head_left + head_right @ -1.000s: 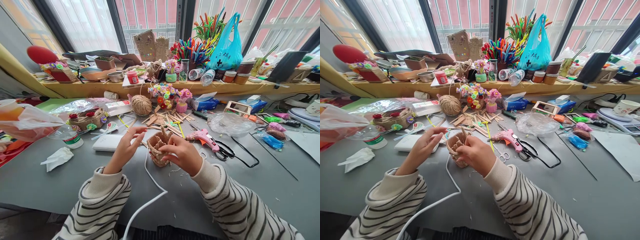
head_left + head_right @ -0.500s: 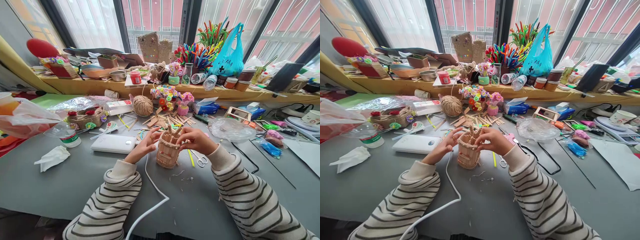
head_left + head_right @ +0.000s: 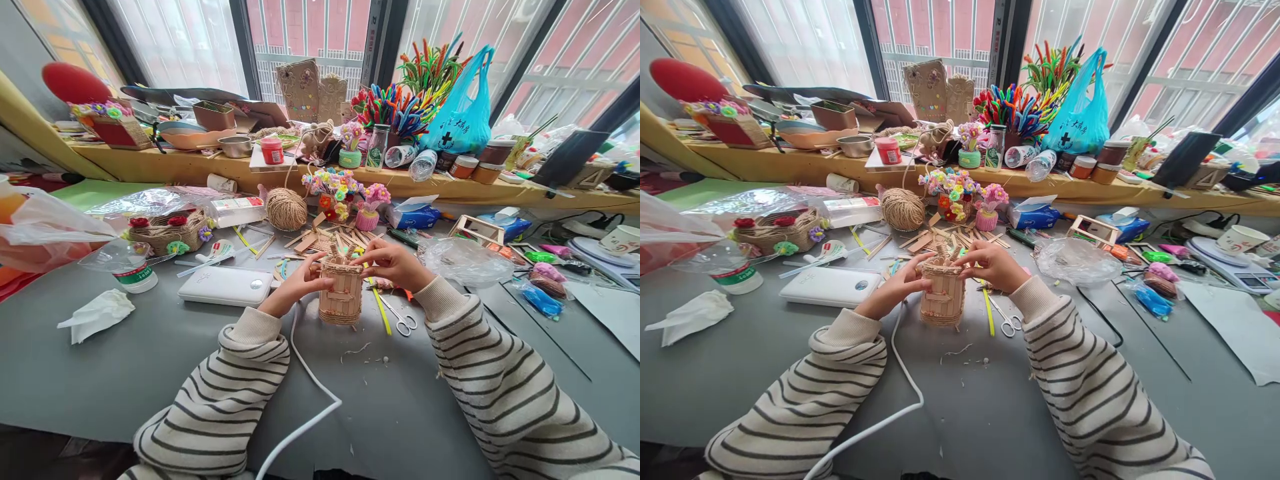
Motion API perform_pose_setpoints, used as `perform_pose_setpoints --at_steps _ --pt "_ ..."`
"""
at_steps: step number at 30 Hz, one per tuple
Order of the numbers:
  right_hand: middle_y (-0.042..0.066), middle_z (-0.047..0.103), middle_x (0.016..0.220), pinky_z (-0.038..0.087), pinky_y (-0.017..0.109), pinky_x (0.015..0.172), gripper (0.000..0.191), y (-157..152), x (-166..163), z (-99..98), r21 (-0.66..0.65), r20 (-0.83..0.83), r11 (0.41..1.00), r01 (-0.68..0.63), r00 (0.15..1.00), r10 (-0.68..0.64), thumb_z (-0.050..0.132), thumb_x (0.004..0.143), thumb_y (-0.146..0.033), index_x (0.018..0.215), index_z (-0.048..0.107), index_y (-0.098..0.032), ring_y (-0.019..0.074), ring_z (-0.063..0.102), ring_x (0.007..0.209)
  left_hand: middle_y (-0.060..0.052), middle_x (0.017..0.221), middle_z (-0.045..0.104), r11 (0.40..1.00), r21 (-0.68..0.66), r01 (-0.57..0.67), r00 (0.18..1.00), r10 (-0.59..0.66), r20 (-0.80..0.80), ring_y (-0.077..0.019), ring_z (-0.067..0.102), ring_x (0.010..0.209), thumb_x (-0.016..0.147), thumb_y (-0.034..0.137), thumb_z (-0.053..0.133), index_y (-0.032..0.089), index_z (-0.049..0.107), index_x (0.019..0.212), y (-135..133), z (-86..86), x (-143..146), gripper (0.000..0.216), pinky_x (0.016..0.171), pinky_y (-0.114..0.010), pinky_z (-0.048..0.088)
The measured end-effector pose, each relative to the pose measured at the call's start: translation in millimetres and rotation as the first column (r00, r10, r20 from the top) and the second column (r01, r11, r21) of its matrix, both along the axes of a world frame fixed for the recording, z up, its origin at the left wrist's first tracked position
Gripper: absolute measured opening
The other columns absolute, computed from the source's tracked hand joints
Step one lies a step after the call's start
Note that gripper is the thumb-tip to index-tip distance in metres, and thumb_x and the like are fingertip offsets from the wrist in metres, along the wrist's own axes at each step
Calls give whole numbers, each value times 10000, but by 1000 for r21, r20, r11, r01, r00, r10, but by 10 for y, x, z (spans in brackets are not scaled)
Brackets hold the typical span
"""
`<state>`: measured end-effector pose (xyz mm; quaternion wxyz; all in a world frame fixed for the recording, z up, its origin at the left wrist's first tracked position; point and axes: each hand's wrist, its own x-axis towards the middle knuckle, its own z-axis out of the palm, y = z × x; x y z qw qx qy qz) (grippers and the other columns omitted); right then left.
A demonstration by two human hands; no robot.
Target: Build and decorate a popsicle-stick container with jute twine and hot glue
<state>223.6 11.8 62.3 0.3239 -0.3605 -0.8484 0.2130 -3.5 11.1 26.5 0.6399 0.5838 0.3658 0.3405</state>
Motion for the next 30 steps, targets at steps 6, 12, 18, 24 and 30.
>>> perform_pose_setpoints --at_steps 6,12,18,24,30 --pt "1 490 713 401 256 630 237 78 16 -23 -92 -36 996 11 999 -14 671 705 -357 885 707 -207 111 469 670 -138 1191 549 1000 -4 -29 999 29 -12 -280 498 1143 629 386 695 168 304 1284 14 -12 18 793 947 -413 385" --pt "-17 450 666 379 249 617 232 93 22 -8 -115 -30 993 20 999 -23 670 709 -337 895 707 -204 106 443 650 -158 1211 523 999 -13 -42 999 42 -14 -282 493 1142 617 386 701 160 285 1290 2 -5 32 823 943 -420 385" --pt "-13 466 677 376 248 620 233 92 41 -19 -135 -29 991 25 999 -29 666 710 -361 886 708 -213 103 437 650 -162 1200 520 998 -9 -63 998 63 -19 -292 483 1140 552 427 738 152 274 1283 22 -45 54 909 962 -429 357" --pt "-14 461 669 375 251 619 239 97 49 -31 -124 -29 992 15 999 -18 663 710 -373 880 709 -211 105 432 647 -158 1211 513 999 -1 -45 999 45 2 -280 493 1134 620 447 694 161 271 1282 -10 -28 50 837 941 -412 378" --pt "-7 474 693 388 255 635 240 85 46 -41 -119 -29 993 25 999 -28 659 712 -384 874 709 -215 111 455 673 -141 1216 515 997 13 -72 997 72 9 -286 496 1132 587 386 738 200 288 1272 8 -112 50 840 942 -443 380"
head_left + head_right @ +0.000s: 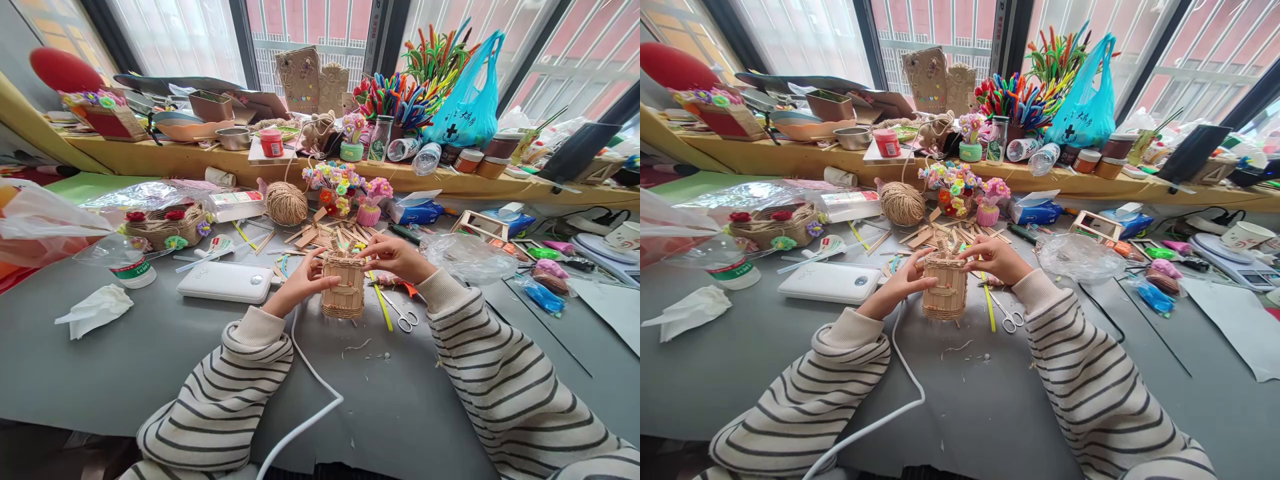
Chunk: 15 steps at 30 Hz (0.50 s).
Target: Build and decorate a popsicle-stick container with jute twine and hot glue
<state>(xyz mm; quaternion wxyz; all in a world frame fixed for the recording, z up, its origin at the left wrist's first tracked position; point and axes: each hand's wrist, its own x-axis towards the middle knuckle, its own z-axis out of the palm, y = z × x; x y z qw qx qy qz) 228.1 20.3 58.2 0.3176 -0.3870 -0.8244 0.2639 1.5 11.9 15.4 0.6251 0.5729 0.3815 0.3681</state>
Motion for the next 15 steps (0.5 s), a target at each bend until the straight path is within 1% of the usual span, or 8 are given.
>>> perform_pose_setpoints --at_steps 3,7,11,15 --pt "-6 474 697 390 255 635 234 -3 -2 3 2 2 1000 1 1000 -1 661 710 -381 867 709 -213 110 459 673 -142 1202 522 1000 7 -4 1000 4 -5 -290 509 1114 566 397 748 198 287 1269 6 -15 11 864 941 -455 380" --pt "-8 466 688 394 257 632 234 -6 -1 7 13 -2 1000 0 1000 0 663 708 -379 861 709 -208 111 459 666 -159 1206 515 1000 1 -3 1000 3 3 -290 513 1107 550 427 749 180 260 1281 -16 25 19 914 939 -441 381" --pt "-8 467 690 404 261 636 229 -6 2 4 14 7 1000 1 1000 -1 657 712 -390 858 709 -221 115 468 675 -172 1228 502 1000 1 10 1000 -10 23 -287 488 1140 604 474 698 162 245 1296 -40 57 16 884 944 -422 376" --pt "-7 473 698 410 266 647 232 -4 4 0 14 9 1000 -2 1000 2 661 707 -391 859 708 -222 115 471 677 -164 1237 500 1000 14 -4 1000 4 0 -288 494 1138 580 429 732 182 256 1294 -32 25 18 892 961 -439 361"
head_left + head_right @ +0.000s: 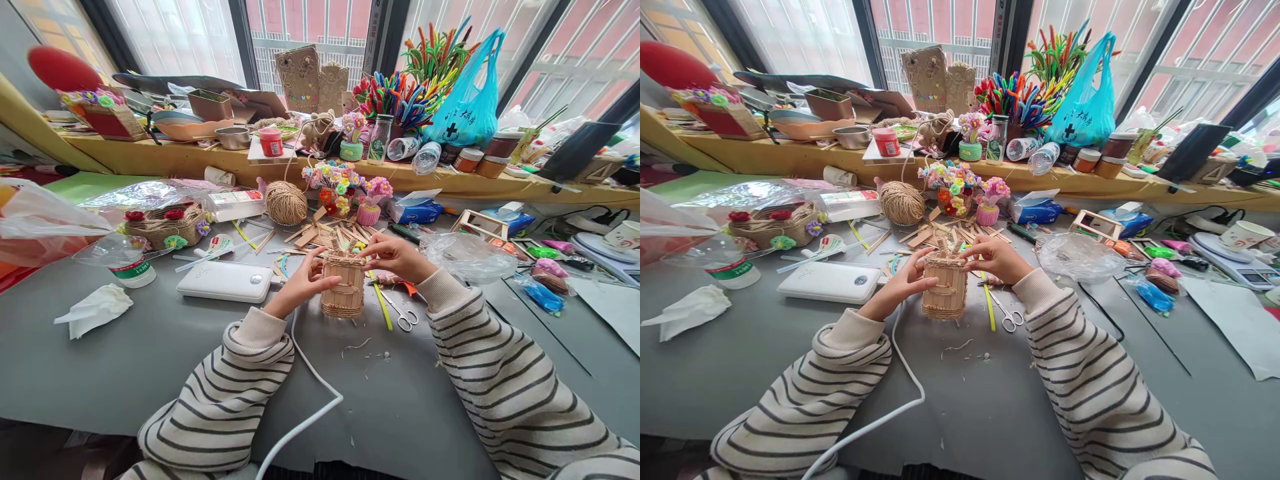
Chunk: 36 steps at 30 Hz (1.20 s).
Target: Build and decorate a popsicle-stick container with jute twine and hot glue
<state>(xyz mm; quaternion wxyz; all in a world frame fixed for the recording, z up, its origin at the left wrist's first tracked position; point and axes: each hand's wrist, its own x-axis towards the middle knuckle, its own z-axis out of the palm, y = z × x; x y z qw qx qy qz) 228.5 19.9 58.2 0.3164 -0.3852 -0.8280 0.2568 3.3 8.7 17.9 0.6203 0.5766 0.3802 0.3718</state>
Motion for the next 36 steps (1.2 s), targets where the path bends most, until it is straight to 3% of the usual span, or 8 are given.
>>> perform_pose_setpoints --at_steps 18,25,30,36 --pt "-12 463 702 397 261 650 185 9 5 3 -4 1 1000 -4 1000 4 682 698 -283 861 706 -199 110 460 677 -175 1251 472 1000 25 19 1000 -18 -21 -292 457 1169 595 401 734 173 251 1289 -13 -10 2 875 973 -450 345" --pt "-9 450 695 394 261 646 208 7 11 -8 -13 18 1000 3 1000 -3 662 716 -318 884 705 -202 116 455 672 -148 1200 517 999 31 -4 999 3 34 -284 466 1157 653 547 628 178 346 1249 20 -60 -22 755 965 -417 330" --pt "-11 442 696 380 254 632 215 -4 10 -9 -26 6 1000 12 1000 -11 657 721 -298 906 701 -199 114 447 669 -149 1180 534 1000 3 -1 999 1 53 -272 509 1105 634 445 685 174 316 1249 -16 -10 -10 766 929 -409 363" --pt "-18 434 685 374 251 625 199 9 5 2 -37 17 999 23 1000 -22 658 720 -265 903 701 -202 110 438 656 -116 1094 598 997 -17 -74 991 75 108 -245 579 995 591 378 737 193 370 1201 28 -89 6 735 868 -388 418"
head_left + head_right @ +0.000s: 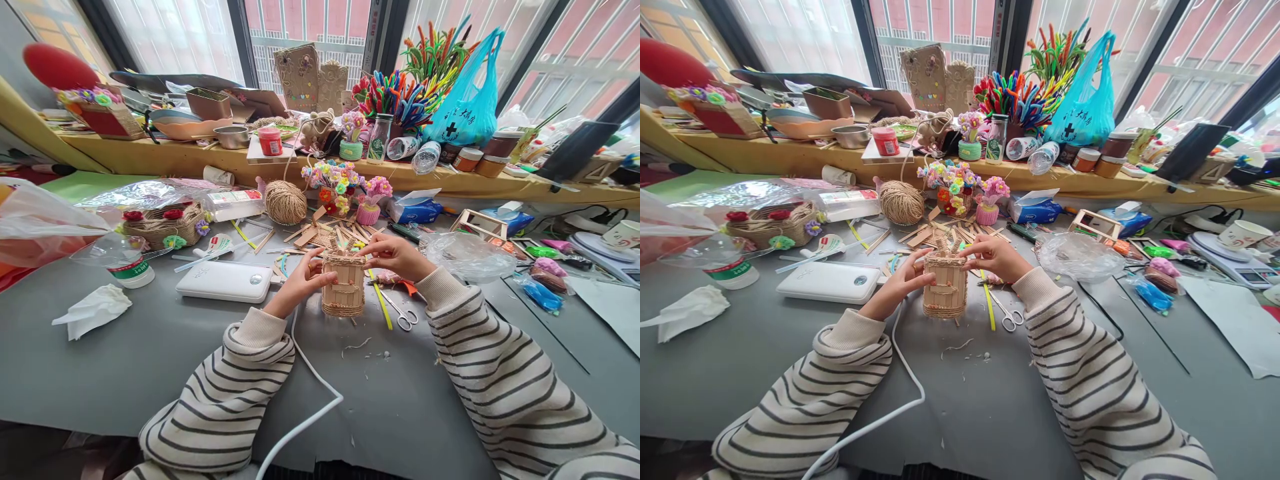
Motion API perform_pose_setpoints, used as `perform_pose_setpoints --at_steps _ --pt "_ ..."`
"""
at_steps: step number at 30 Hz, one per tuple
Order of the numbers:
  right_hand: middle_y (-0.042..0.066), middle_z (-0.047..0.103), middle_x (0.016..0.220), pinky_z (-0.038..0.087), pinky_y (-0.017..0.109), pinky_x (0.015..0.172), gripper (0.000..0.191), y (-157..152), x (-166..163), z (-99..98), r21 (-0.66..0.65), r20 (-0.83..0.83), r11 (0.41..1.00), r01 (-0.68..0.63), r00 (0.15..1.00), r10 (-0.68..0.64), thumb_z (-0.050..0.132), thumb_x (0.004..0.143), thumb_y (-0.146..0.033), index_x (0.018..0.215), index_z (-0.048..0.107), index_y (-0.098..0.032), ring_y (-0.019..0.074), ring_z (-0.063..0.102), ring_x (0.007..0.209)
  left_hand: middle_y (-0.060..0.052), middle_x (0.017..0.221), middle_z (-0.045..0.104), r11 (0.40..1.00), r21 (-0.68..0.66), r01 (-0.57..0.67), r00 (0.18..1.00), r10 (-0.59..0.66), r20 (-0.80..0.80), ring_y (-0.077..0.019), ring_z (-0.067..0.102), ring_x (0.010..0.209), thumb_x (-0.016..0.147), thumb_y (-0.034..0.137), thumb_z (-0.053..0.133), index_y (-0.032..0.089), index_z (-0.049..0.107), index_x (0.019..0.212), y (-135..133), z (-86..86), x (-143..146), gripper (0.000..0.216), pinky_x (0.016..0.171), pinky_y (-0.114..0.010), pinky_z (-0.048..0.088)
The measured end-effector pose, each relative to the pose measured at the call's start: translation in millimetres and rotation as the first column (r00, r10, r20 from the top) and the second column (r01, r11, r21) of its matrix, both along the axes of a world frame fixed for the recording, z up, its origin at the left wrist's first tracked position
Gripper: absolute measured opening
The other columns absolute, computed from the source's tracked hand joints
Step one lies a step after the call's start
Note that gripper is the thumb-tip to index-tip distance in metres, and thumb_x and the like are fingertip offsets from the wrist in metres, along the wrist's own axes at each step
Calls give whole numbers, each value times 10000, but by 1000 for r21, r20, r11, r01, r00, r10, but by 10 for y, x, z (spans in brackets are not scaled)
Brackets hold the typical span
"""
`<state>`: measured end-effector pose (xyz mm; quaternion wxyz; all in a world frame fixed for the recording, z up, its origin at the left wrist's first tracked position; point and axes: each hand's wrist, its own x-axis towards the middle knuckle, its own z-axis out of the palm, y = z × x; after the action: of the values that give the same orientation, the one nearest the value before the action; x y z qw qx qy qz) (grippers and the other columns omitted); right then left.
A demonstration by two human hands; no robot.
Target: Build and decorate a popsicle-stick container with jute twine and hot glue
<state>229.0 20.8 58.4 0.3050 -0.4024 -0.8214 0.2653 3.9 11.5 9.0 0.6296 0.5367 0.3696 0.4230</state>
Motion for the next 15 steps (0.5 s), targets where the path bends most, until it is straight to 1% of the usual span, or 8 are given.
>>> perform_pose_setpoints --at_steps 4,9,12,15 --pt "-13 447 694 373 248 631 233 -2 -12 14 1 3 1000 -10 1000 10 650 729 -296 936 691 -196 111 441 668 -88 996 638 999 -1 -32 999 32 20 -234 613 922 587 355 744 200 402 1161 10 -21 7 686 833 -388 448" --pt "-30 424 667 322 223 530 334 -44 -9 19 18 -24 999 31 999 -31 633 732 -390 999 660 -191 90 365 576 -69 946 645 997 -8 -82 996 83 36 -219 620 892 565 331 754 195 413 1135 -15 16 13 678 831 -381 451" --pt "0 521 729 347 230 550 337 -88 47 0 27 -54 994 105 993 -103 569 774 -429 984 651 -178 94 419 595 -66 929 641 993 -19 -119 992 119 42 -209 625 843 549 329 761 182 409 1125 -37 50 10 691 805 -379 461" --pt "49 616 842 404 256 637 358 -162 171 -43 62 -58 977 206 978 -202 487 813 -463 930 653 -168 129 524 710 -66 927 636 986 -26 -166 985 167 50 -195 623 809 544 326 766 174 411 1119 -55 69 -1 692 802 -378 458"
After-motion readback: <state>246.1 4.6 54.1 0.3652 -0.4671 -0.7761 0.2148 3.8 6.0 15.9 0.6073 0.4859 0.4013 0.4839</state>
